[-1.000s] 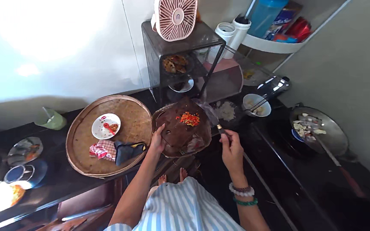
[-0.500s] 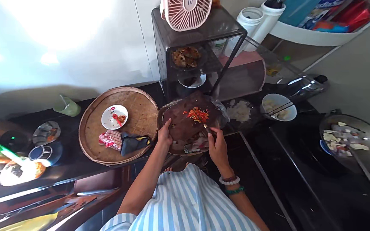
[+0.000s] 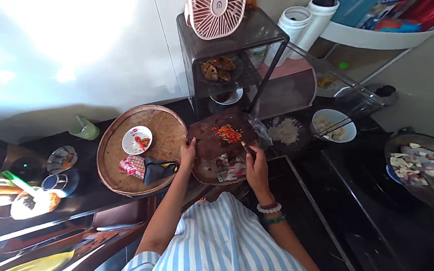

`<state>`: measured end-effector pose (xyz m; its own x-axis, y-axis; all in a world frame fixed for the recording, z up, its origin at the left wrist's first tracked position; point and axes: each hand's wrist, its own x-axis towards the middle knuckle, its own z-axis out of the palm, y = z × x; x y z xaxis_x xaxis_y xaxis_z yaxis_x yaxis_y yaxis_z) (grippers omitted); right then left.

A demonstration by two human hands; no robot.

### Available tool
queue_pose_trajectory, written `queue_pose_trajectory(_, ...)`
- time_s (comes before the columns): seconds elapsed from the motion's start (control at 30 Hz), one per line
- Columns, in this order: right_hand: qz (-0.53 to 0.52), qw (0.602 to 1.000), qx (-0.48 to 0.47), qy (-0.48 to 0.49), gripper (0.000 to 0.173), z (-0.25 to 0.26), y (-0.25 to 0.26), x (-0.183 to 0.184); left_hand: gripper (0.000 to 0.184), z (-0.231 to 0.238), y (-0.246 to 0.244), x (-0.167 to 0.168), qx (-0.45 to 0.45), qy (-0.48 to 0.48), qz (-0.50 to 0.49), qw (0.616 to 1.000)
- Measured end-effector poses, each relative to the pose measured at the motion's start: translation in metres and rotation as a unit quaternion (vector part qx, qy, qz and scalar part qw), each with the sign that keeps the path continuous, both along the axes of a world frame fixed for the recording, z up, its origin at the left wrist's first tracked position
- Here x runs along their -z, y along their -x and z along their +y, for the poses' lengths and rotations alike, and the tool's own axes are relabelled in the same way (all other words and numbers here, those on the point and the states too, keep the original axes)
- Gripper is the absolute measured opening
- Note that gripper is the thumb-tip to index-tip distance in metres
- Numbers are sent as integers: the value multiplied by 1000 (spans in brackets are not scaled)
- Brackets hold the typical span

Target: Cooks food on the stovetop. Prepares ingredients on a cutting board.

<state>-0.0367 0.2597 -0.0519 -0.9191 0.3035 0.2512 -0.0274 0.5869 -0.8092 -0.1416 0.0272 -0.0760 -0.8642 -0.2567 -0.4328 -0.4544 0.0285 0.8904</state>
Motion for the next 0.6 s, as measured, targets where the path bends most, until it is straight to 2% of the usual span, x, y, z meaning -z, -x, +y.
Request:
queue_pose_trajectory(0.1, 13, 999, 34, -15, 37, 8, 7, 8, 56, 1, 1, -1, 25, 124, 6, 992)
queue_pose_trajectory(0.17, 7, 999, 44, -20, 36, 12, 8, 9, 58, 4, -1, -1, 25, 142, 16, 989)
queue_pose_trajectory(0.33, 8, 998, 51, -23, 36, 14, 1, 8, 71, 10, -12, -3, 51, 127, 27, 990)
queue_pose_trajectory(0.5, 26, 996, -11, -79, 36, -4, -5, 9, 78, 6, -25, -7, 85, 44, 48, 994)
queue_pose_trajectory(0.6, 29, 990, -56, -126, 35, -27, -1, 17, 78, 2, -35, -14, 104, 41, 50, 993)
